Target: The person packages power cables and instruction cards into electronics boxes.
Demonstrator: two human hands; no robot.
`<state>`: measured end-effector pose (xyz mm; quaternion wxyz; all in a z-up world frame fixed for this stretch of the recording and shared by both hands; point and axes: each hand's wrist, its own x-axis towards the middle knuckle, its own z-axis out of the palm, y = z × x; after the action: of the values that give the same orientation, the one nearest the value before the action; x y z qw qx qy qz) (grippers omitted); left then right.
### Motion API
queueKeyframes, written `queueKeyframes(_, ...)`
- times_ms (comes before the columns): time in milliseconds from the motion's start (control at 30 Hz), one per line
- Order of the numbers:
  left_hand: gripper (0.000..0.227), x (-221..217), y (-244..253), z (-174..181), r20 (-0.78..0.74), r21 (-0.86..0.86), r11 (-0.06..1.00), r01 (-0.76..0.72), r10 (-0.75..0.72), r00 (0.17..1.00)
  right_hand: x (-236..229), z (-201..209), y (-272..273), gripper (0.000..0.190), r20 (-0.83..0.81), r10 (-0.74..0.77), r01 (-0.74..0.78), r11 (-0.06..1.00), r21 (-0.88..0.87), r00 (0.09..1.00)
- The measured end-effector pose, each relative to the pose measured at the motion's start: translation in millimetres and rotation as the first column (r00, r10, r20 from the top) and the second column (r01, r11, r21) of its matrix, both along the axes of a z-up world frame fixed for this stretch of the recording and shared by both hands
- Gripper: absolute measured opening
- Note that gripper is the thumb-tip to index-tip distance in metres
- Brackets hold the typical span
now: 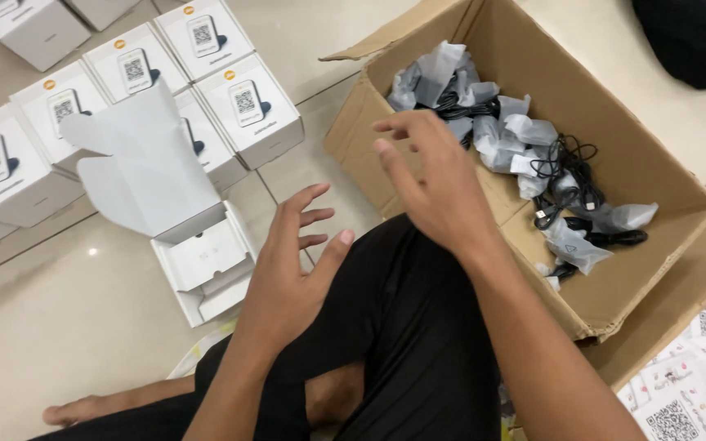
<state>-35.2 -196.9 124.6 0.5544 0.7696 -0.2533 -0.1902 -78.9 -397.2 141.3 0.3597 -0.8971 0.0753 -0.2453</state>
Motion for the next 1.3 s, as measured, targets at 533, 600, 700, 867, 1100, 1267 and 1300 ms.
queueKeyframes(533,0.04,9,-201,-63,0.215,-0.134,0.965,-0.224,0.249,0.944,44,-144,-187,0.036,-0.233,-0.235,0.304,0.894,0.329,0.944)
queueKeyframes(600,0.04,8,-194,-61,0.343,-0.067,0.955,-0.288,0.293,0.892,66,-166,-203,0.05,-0.249,-0.265,0.34,0.879,0.334,0.932)
queueKeyframes(700,0.039,11,-193,-58,0.416,-0.075,0.953,-0.295,0.298,0.859,97,-182,-218,0.054,-0.297,-0.334,0.417,0.862,0.287,0.895)
queueKeyframes(867,0.041,18,-195,-61,0.371,-0.027,0.955,-0.295,0.283,0.884,124,-188,-219,0.05,-0.366,-0.349,0.463,0.835,0.296,0.863)
queueKeyframes(1100,0.04,22,-195,-65,0.369,-0.005,0.96,-0.279,0.261,0.892,98,-162,-210,0.03,-0.186,-0.179,0.205,0.971,0.126,0.966)
queueKeyframes(1267,0.041,21,-193,-65,0.349,-0.035,0.958,-0.285,0.279,0.895,70,-161,-217,0.02,-0.119,-0.087,0.074,0.991,-0.112,0.989)
queueKeyframes(1300,0.04,20,-194,-65,0.354,-0.051,0.957,-0.285,0.284,0.891,67,-163,-219,0.025,-0.186,-0.033,0.006,0.989,-0.147,0.982)
